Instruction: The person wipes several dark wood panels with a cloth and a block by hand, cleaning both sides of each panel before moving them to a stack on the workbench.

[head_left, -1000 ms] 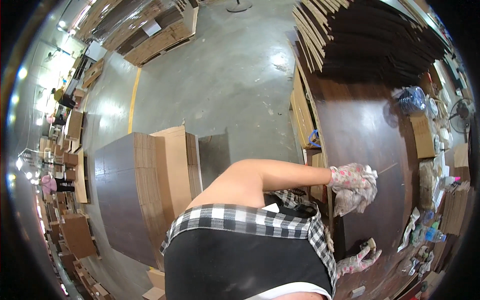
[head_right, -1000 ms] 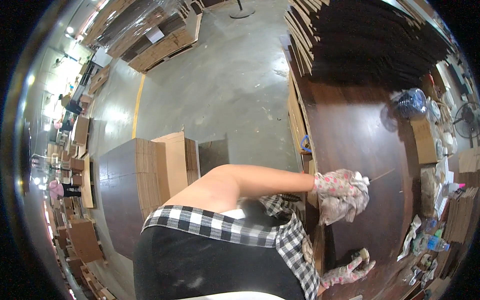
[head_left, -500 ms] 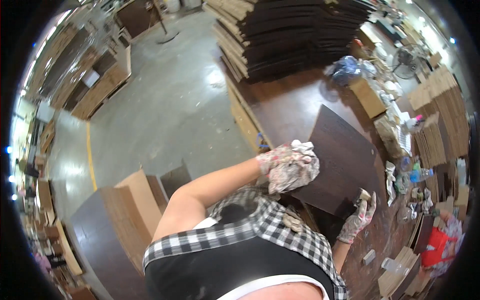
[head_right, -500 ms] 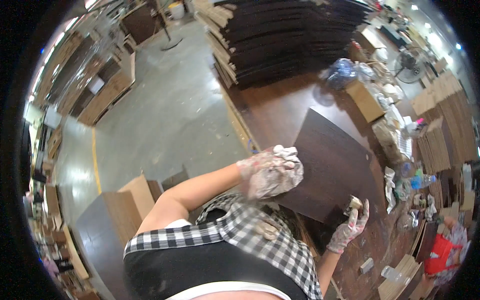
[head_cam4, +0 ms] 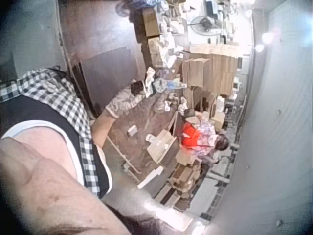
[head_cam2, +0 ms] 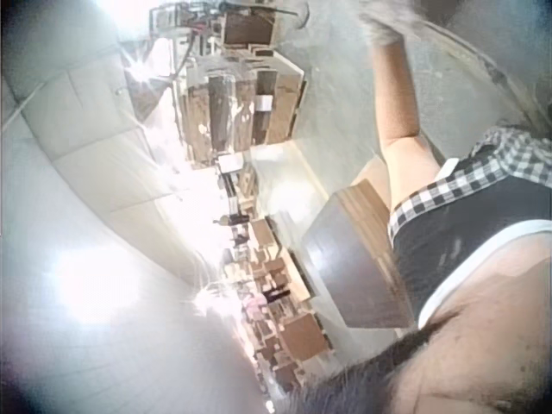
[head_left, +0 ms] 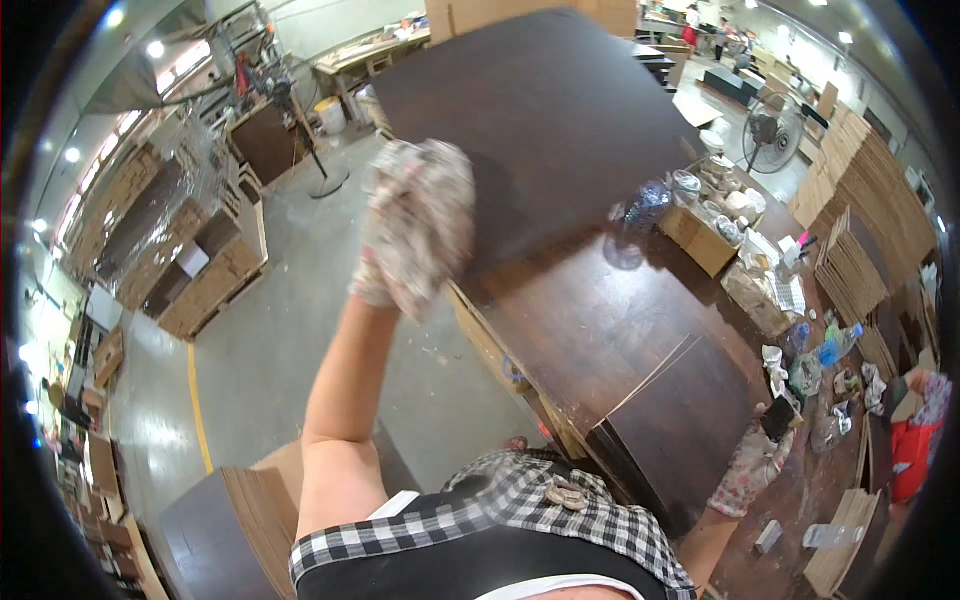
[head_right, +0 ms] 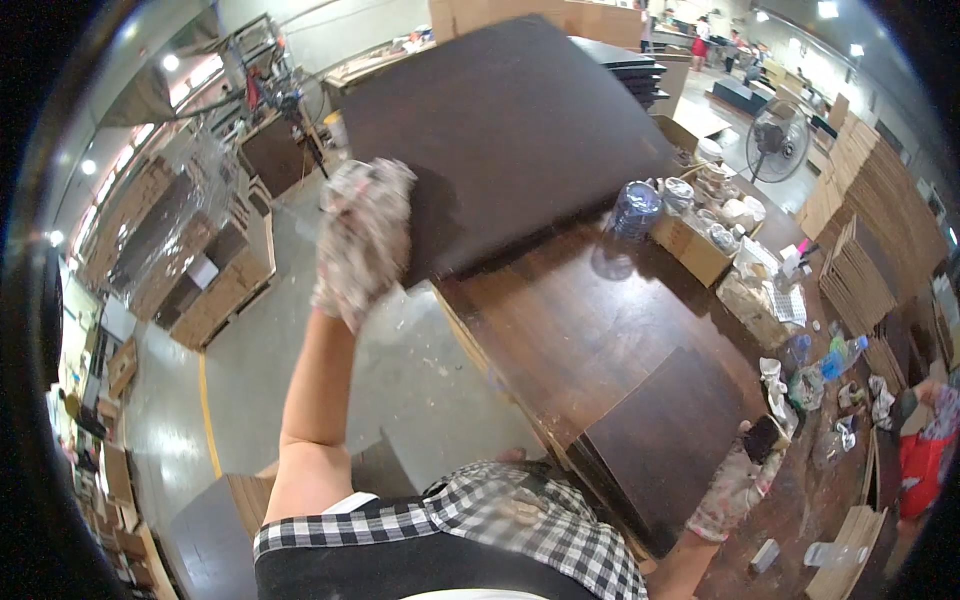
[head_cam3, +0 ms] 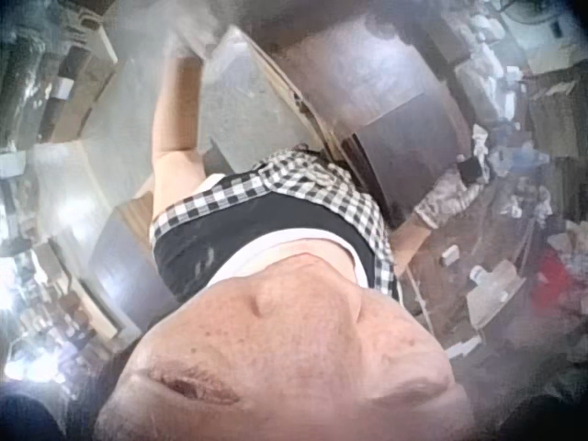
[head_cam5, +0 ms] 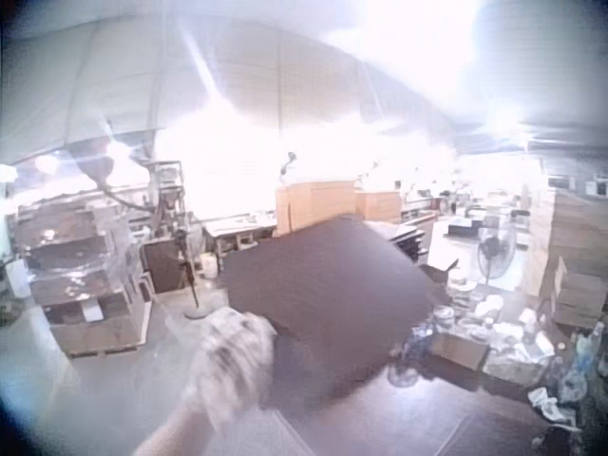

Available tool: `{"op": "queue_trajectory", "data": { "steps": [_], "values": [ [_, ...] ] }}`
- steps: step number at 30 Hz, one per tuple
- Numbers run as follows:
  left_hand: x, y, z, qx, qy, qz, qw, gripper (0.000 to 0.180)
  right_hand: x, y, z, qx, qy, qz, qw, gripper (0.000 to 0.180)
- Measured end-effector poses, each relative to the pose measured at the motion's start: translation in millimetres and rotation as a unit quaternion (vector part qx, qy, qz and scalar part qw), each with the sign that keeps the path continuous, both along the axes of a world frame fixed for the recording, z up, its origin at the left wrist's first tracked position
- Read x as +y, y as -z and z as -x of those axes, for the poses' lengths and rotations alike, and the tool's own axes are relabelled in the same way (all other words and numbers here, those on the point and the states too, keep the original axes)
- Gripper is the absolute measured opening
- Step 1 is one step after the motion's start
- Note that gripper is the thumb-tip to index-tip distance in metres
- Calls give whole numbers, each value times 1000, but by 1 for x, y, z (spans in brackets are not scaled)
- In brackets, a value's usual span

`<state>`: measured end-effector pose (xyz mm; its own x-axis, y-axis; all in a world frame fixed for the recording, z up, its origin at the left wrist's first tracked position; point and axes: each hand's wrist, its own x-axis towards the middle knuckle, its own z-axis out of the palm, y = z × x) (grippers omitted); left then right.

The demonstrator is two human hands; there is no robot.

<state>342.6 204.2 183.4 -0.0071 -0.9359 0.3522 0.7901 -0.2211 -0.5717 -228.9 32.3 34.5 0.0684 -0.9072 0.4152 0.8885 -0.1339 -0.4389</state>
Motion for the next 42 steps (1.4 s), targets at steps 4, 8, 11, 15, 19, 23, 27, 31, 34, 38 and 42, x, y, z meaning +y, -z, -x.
{"op": "queue_trajectory", "data": {
  "steps": [4,8,11,15,19,23,27,31,34,38,42],
  "values": [
    [-9,-59,-75,580,531,147,600,21,13,-2,-20,21,32,-34,999,44],
    [-14,-62,-168,594,510,80,617,20,19,-5,-47,55,92,-78,991,39],
    [-34,-64,-185,800,294,180,491,31,21,-4,-57,79,108,-76,988,37],
    [-48,-65,-209,802,129,120,571,38,19,6,-59,105,98,-88,986,37],
    [-69,-66,-215,761,178,62,620,26,23,10,-59,160,125,-105,974,39],
    [-105,-50,-257,727,277,-35,627,20,37,-10,-77,425,183,-138,876,31],
    [-61,-16,-312,743,392,29,542,11,45,-16,-125,649,131,101,743,32],
    [-40,-6,-279,730,514,26,449,20,47,-26,-165,721,85,314,612,31],
    [-9,13,-231,749,614,209,136,36,39,-22,-179,740,-15,407,535,23],
    [8,84,-158,692,601,376,-135,38,3,-10,-166,770,13,424,476,22],
    [23,144,-77,695,489,438,-294,42,-58,-13,-161,793,130,380,458,21]
  ]
}}
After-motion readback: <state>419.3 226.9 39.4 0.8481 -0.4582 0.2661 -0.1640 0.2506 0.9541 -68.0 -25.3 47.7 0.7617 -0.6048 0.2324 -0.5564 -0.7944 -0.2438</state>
